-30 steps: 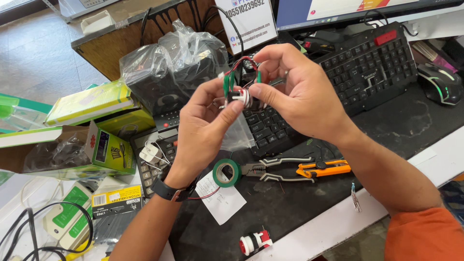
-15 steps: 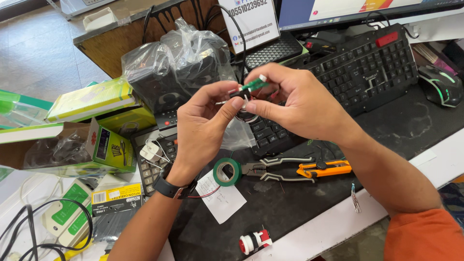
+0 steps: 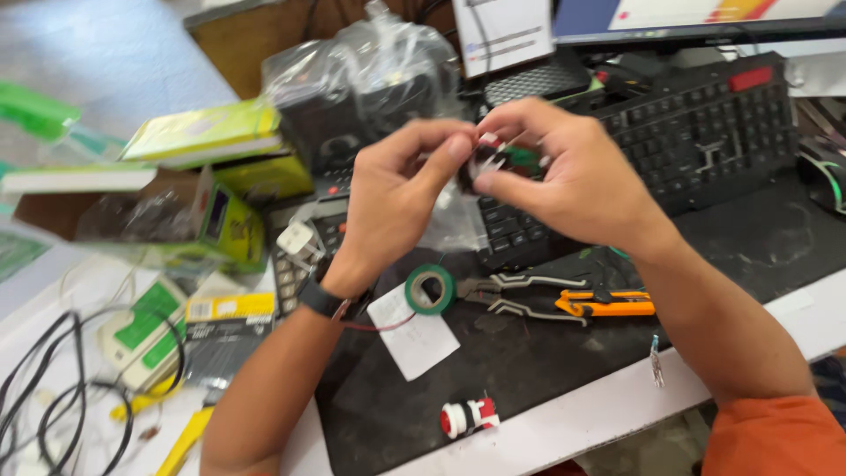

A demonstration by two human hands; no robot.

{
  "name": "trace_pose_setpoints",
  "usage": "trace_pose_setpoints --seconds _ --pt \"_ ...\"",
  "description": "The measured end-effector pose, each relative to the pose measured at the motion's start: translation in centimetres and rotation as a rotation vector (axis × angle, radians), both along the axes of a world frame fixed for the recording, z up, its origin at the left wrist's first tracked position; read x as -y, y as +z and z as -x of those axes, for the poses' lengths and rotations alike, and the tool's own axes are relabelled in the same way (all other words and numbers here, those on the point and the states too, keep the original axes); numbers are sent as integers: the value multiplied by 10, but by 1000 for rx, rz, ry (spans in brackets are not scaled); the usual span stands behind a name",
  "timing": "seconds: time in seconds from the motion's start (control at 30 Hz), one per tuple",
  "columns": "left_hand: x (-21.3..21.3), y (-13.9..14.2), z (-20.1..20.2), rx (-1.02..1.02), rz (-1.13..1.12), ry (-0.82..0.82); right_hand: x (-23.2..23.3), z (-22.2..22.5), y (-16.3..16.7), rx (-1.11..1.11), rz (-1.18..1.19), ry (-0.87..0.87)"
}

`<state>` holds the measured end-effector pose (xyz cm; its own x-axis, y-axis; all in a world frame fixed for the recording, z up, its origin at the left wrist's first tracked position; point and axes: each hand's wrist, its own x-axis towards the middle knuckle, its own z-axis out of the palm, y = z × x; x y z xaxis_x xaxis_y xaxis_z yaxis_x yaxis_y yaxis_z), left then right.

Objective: The person strips and twists the ends of green and red wires by hand, then uses pliers to cut and crimp the wire ends. They wrap connections with electrical tape and attach the wires to a small white electrical component on the desk, working over a cluttered work mat.

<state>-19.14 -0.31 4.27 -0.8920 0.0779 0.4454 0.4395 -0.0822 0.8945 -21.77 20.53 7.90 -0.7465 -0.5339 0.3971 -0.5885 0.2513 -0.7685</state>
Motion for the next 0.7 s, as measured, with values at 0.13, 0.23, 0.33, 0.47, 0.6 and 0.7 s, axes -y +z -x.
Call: trace_pose_setpoints --seconds 0.13,0.23,0.33,0.47,0.6,0.7 --pt "17 7 -7 -44 21 78 7 -7 -3 106 55 -31" --pt "41 12 -24 -54 49 37 15 -15 -7 78 68 83" --pt "70 11 -53 -18 173 127 27 -24 -10 147 59 111" --pt "104 -1 -97 -63 337 264 49 -34 -18 206 20 153" --pt "137 -19 -135 -185 577 393 76 -40 -32 211 -50 172" --pt "160 -32 -154 -292 755 438 95 -41 -38 155 -59 205"
